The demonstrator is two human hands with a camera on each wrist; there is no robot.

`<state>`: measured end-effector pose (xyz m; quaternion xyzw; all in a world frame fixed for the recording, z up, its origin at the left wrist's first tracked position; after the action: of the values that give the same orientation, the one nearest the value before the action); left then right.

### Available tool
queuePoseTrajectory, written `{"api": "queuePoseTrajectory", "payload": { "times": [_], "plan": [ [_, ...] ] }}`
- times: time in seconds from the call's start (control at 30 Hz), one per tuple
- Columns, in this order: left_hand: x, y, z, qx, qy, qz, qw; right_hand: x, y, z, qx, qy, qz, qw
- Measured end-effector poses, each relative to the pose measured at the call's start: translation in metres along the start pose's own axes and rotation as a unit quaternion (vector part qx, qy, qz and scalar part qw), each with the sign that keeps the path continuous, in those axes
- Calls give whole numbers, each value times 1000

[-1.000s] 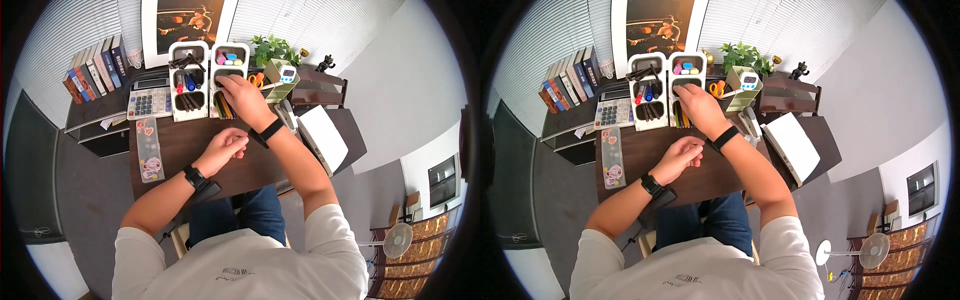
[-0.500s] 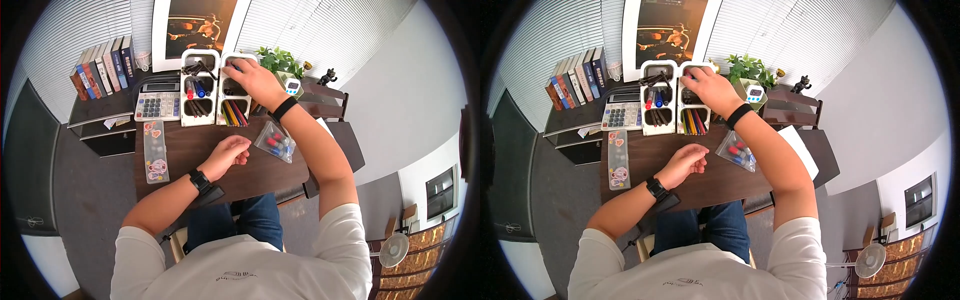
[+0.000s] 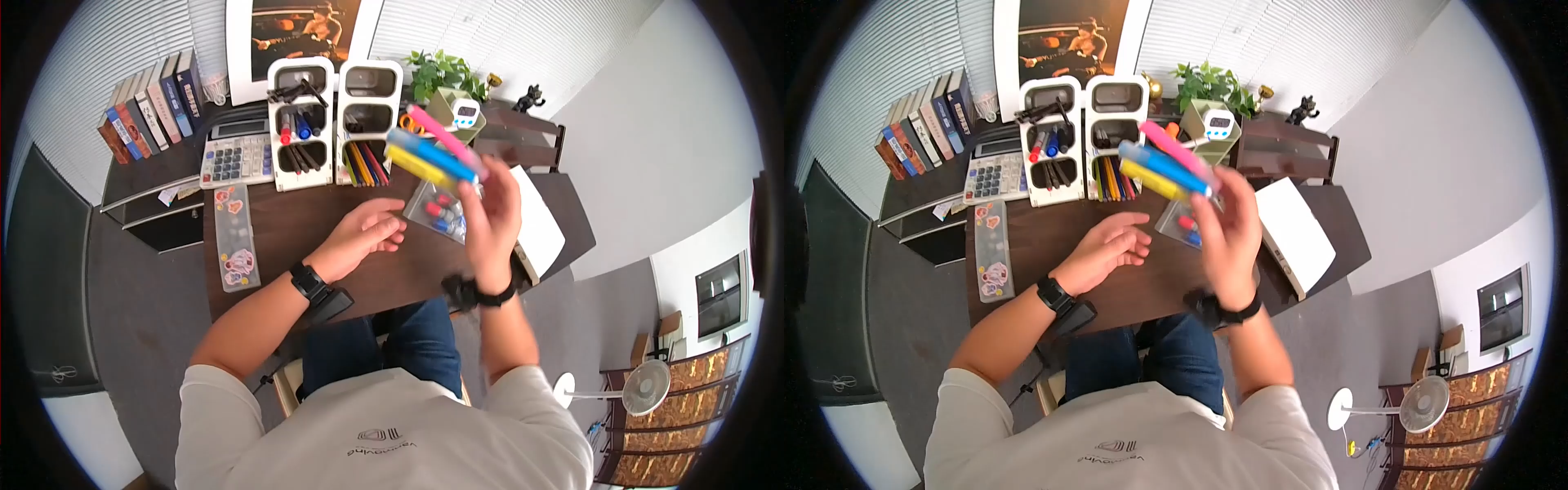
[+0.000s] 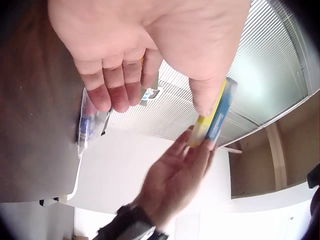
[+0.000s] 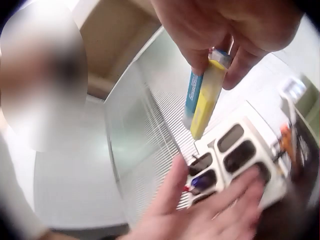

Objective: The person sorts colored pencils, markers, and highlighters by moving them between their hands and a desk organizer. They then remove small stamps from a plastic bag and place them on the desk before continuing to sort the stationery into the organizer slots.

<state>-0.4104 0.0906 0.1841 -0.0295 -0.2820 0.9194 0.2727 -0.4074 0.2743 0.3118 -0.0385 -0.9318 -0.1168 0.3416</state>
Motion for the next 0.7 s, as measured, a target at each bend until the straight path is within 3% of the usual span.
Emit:
{"api": "queuePoseTrajectory", "payload": {
  "times": [0.03, 0.13, 0.17, 0.23, 0.3, 0.37, 0.43, 0.5, 0.57, 0.6, 0.7],
  "plan": [
    [1, -1, -5, -3, 12, 1, 1000, -32, 2, 16, 123, -73, 49, 989],
    [-1, -10, -11, -61, -56, -22, 996, -114, -17, 52, 148, -173, 63, 972],
    [0, -10, -11, -105, -46, 17, 993, -129, -28, 58, 180, -150, 57, 971],
    [1, -4, -15, -118, -37, 37, 992, -136, -37, 56, 148, -123, 8, 981],
    [0, 0, -10, -89, -43, 50, 994, -128, -37, 57, 104, -126, 15, 986],
    [0, 0, -1, -62, -56, 57, 995, -115, -39, 54, 26, -129, -68, 989],
    [-1, -1, 11, 89, -106, 77, 987, -105, -33, 53, 25, -120, -62, 991],
    [-3, -6, 14, 128, -105, 82, 983, -102, -31, 61, 0, -157, -121, 980],
    [-6, -11, 13, 202, -99, 53, 973, -102, -31, 58, 10, -183, -117, 976],
    [-6, -13, 14, 276, -102, 34, 955, -102, -32, 54, -26, -150, -113, 982],
    [-5, -21, 3, 302, -61, 16, 951, -107, -33, 54, -82, -90, -102, 987]
  ]
}}
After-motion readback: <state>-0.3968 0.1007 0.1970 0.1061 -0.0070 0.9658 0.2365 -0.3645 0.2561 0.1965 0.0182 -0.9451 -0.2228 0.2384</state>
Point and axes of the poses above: each hand's wrist, its own x-axis towards the middle knuckle, its own y-axis out of the back of the hand, z = x × y, the point moved 5 cm from there along x, towards the middle knuckle, and after that the axes turned 1 degree about -z, right-handed, at the moved point
